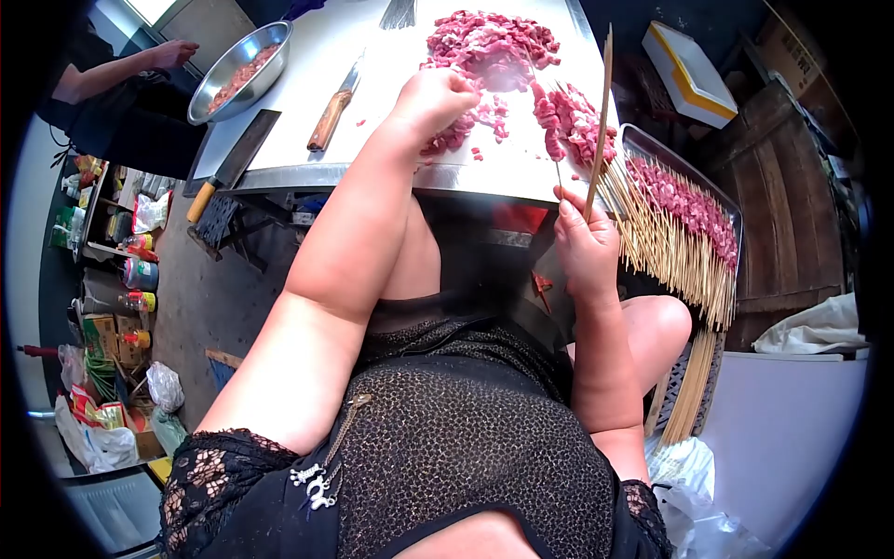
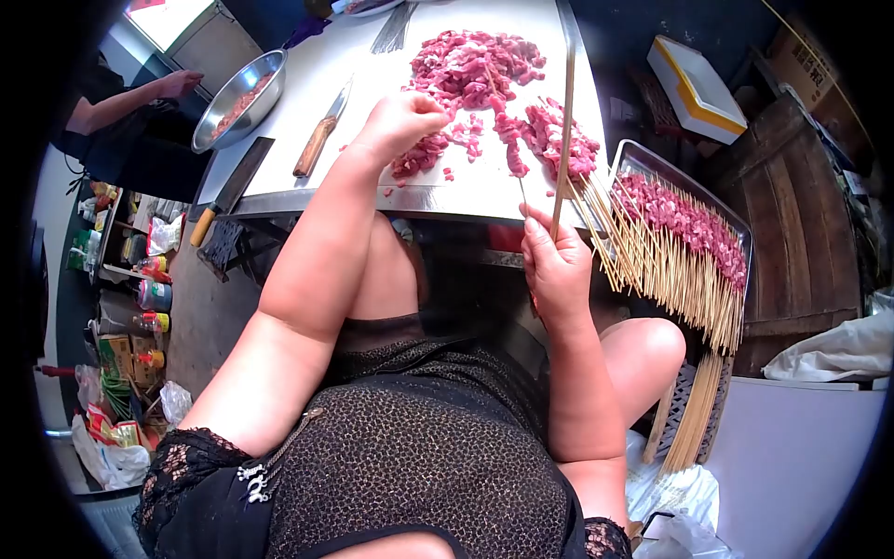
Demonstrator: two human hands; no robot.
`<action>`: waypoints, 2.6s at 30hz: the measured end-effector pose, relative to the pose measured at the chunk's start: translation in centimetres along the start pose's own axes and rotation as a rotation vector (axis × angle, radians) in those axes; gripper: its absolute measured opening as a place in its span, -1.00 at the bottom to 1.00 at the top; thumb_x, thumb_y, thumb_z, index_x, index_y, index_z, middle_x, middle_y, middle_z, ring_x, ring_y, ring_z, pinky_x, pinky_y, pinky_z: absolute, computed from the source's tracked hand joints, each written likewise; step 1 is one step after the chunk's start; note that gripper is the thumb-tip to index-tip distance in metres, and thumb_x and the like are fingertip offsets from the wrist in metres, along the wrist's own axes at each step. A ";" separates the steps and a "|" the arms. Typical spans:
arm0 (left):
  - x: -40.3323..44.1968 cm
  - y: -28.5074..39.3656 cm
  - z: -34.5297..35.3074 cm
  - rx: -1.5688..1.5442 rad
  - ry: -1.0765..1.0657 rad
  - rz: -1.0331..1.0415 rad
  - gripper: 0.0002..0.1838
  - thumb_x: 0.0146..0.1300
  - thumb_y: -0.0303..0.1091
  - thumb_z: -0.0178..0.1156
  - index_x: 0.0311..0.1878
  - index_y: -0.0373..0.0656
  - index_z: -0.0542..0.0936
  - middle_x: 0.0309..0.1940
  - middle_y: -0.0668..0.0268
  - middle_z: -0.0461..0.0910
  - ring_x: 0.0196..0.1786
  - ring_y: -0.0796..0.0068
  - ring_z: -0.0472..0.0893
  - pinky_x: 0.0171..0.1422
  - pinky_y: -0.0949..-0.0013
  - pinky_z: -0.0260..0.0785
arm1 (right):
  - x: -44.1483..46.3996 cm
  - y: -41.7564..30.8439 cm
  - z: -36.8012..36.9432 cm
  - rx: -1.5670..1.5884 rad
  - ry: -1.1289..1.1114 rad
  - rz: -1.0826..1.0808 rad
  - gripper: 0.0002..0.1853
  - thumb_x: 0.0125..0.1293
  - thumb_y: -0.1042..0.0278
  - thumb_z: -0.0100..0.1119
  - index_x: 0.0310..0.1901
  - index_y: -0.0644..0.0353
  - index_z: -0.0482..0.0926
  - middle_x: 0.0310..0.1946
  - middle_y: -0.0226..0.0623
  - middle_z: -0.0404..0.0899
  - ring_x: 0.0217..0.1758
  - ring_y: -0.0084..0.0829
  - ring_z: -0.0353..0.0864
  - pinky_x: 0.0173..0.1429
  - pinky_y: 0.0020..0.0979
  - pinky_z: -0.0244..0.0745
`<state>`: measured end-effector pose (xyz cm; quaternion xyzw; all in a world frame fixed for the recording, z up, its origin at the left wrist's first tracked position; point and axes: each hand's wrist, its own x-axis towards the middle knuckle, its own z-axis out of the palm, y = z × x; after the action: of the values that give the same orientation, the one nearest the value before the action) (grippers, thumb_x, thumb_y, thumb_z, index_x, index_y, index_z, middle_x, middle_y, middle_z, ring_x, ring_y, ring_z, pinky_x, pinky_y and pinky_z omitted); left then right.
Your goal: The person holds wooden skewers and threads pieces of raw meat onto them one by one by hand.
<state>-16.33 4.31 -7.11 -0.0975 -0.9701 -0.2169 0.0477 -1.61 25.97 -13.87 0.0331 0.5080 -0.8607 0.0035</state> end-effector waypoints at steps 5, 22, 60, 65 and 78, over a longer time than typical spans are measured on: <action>-0.2 0.1 -0.4 -1.341 0.064 -0.103 -0.78 0.25 -0.41 0.15 -0.09 -0.30 0.53 -0.24 0.14 0.62 -0.22 0.40 0.65 -0.16 0.44 0.54 | 0.1 0.6 -0.4 -0.076 -0.063 0.025 -0.76 0.33 0.45 0.03 -0.01 0.30 0.52 -0.64 -0.61 0.32 -0.68 -0.81 0.15 -0.63 -0.74 0.01; -1.2 2.5 -0.9 -1.689 -0.073 -0.070 -0.71 0.39 -0.42 -0.11 0.07 -0.41 0.37 -0.05 -0.06 0.52 -0.01 0.17 0.59 0.11 0.24 0.51 | -0.1 1.0 0.0 -0.179 -0.073 0.047 -0.77 0.32 0.46 0.06 -0.04 0.32 0.55 -0.61 -0.63 0.36 -0.64 -0.83 0.18 -0.58 -0.74 0.04; -1.6 4.2 2.9 -1.896 -0.207 -0.224 -0.75 0.42 -0.24 -0.14 -0.05 -0.23 0.37 -0.48 0.35 0.44 -0.38 0.40 0.48 -0.21 0.25 0.42 | 0.0 0.7 1.6 -0.597 0.013 -0.205 -0.73 0.31 0.45 0.08 0.02 0.25 0.56 -0.47 -0.62 0.43 -0.47 -0.79 0.29 -0.36 -0.73 0.21; -2.1 5.2 2.1 -1.976 -0.121 -0.257 -0.74 0.43 -0.16 -0.18 -0.09 -0.16 0.34 -0.60 0.47 0.17 -0.63 0.61 0.11 -0.54 0.53 0.05 | -0.7 0.4 3.7 -0.570 -0.002 -0.219 -0.74 0.28 0.48 0.09 0.00 0.17 0.59 -0.62 -0.56 0.40 -0.57 -0.76 0.29 -0.44 -0.64 0.27; -2.8 5.1 1.0 -1.963 -0.275 -0.210 -0.58 0.39 0.05 -0.17 -0.08 -0.15 0.36 -0.49 0.34 0.35 -0.52 0.52 0.30 -0.39 0.39 0.27 | -1.6 0.6 3.9 -0.480 0.054 -0.213 -0.74 0.31 0.50 0.06 0.02 0.28 0.54 -0.52 -0.59 0.40 -0.53 -0.79 0.28 -0.45 -0.74 0.19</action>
<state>-12.57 8.84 -6.27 -0.0315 -0.3615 -0.9130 -0.1862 -0.21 22.22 -12.37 0.0007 0.6980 -0.7101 -0.0931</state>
